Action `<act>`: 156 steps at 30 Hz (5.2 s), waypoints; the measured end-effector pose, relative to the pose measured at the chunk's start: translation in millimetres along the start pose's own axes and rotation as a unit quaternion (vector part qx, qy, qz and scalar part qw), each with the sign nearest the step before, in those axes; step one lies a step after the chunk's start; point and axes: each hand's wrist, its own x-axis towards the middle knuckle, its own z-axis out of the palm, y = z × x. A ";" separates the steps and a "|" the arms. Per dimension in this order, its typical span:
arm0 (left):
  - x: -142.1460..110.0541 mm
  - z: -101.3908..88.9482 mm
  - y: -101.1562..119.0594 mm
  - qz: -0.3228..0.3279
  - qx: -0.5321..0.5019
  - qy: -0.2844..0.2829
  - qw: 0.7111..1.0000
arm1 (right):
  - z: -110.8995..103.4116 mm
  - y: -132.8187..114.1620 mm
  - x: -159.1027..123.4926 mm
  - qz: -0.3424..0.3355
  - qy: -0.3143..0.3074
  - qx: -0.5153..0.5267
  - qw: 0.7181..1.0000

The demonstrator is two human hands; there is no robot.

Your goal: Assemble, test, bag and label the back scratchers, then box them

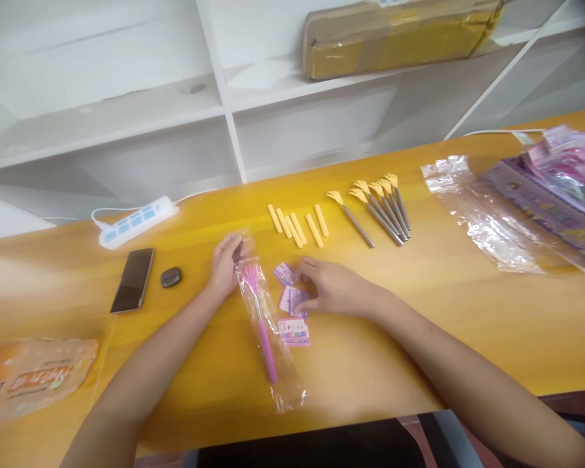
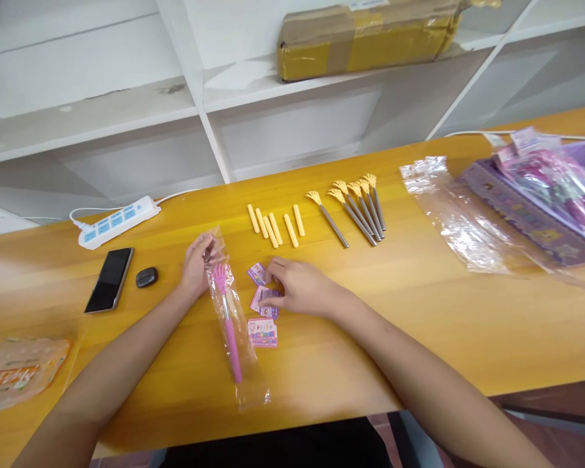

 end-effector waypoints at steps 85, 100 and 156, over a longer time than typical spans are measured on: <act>-22.4 12.0 -7.0 -0.119 -0.021 -0.267 0.956 | 8.2 9.5 10.4 -0.065 0.197 0.139 0.968; -22.6 9.9 -10.0 -0.128 0.024 -0.270 0.954 | 11.1 10.6 8.5 -0.134 0.198 0.050 0.970; -23.6 8.2 -12.9 -0.110 0.001 -0.273 0.956 | 11.2 5.7 8.1 -0.115 0.237 0.099 0.960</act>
